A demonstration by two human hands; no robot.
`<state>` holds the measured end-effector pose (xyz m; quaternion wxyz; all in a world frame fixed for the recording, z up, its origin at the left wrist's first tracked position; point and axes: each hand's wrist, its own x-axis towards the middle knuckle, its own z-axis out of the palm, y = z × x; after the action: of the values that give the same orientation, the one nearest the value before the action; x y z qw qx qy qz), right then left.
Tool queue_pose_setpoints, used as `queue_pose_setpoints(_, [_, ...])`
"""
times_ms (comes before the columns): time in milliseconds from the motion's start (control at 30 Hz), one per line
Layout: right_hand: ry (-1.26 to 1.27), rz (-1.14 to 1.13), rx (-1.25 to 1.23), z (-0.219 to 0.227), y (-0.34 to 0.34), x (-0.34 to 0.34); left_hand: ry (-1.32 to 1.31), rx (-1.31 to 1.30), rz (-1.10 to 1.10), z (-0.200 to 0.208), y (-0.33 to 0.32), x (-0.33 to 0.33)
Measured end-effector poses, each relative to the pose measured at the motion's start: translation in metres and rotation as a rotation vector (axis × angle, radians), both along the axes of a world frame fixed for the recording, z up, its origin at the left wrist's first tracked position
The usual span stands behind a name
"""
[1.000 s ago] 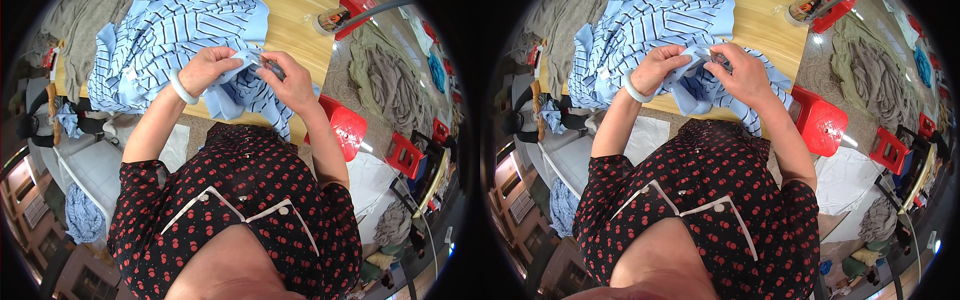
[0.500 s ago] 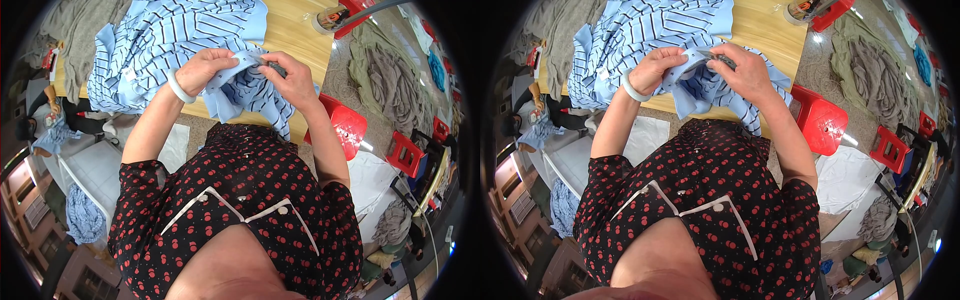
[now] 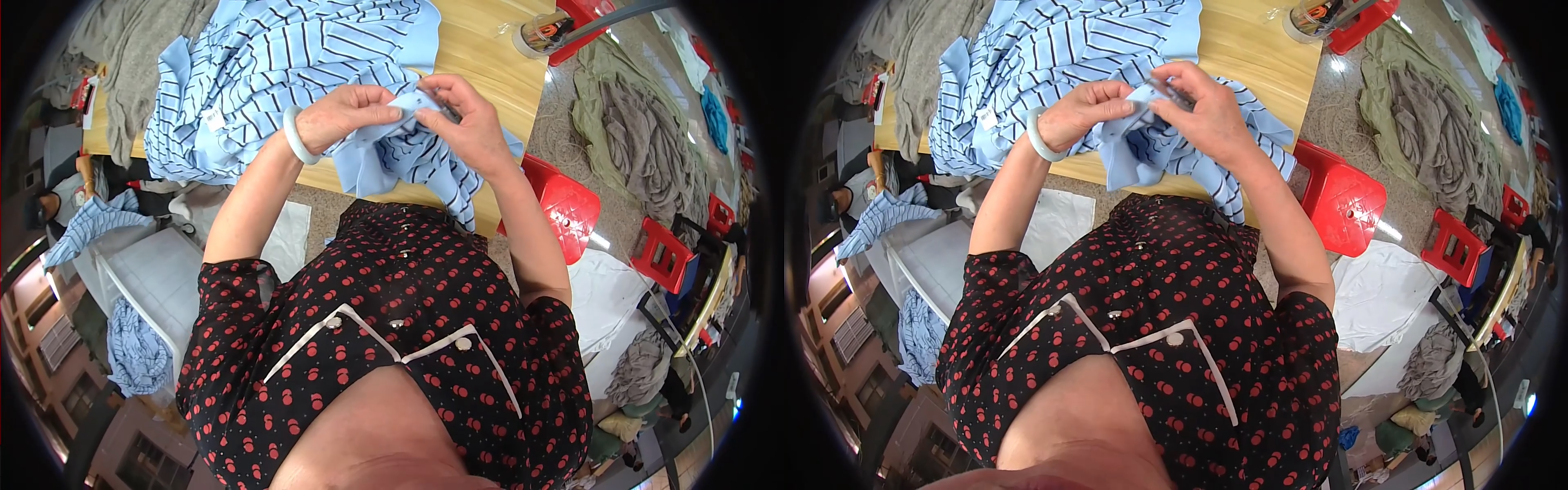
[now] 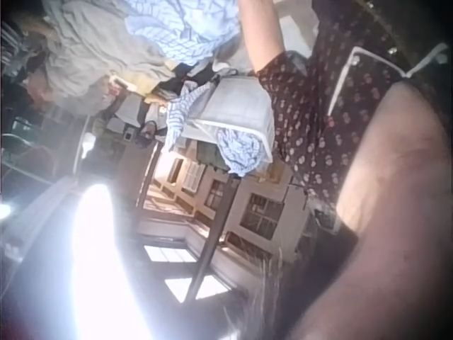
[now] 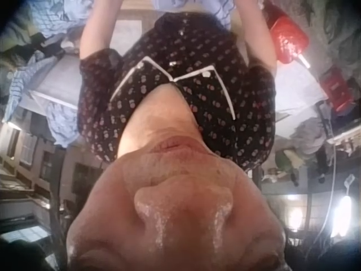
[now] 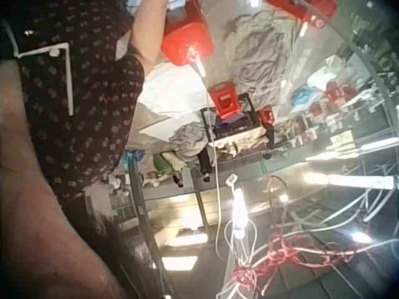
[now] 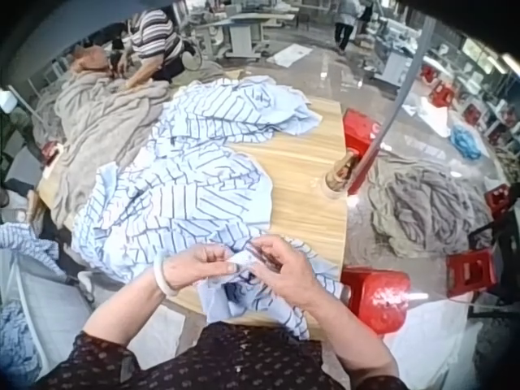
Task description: Folding and inspecting blue and white striped garments on a factory work table.
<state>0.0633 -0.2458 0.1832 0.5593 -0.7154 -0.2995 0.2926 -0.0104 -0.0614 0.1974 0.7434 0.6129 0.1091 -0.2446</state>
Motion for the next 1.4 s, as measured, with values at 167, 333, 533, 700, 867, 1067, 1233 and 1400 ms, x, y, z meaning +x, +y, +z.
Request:
queue_pose_setpoints(167, [0.162, -0.131, 0.189, -0.003, 0.000, 0.008, -0.026, 0.027, 0.016, -0.011, 0.001, -0.013])
queue_pose_setpoints(333, [-0.101, -0.227, 0.054, -0.011, -0.001, 0.012, -0.026, -0.046, 0.167, -0.004, 0.004, -0.013])
queue_pose_setpoints(533, [-0.445, -0.110, -0.021, 0.013, 0.003, -0.006, 0.003, -0.049, 0.258, 0.009, 0.002, -0.010])
queue_pose_setpoints(700, [-0.446, -0.086, -0.011, 0.006, 0.005, -0.008, 0.035, -0.093, 0.203, 0.007, 0.000, -0.007])
queue_pose_setpoints(867, [-0.433, -0.067, -0.028, 0.005, 0.005, -0.005, 0.048, -0.171, 0.227, 0.008, -0.005, -0.006])
queue_pose_setpoints(1067, [-0.475, -0.093, 0.016, 0.003, 0.003, -0.004, 0.083, -0.242, 0.276, 0.007, -0.007, -0.006])
queue_pose_setpoints(1233, [-0.498, -0.078, -0.001, 0.004, 0.002, -0.006, 0.093, -0.253, 0.238, 0.001, -0.001, -0.006])
queue_pose_setpoints(1400, [-0.338, -0.110, 0.033, 0.012, 0.008, -0.005, 0.072, -0.140, 0.150, 0.004, -0.004, -0.004])
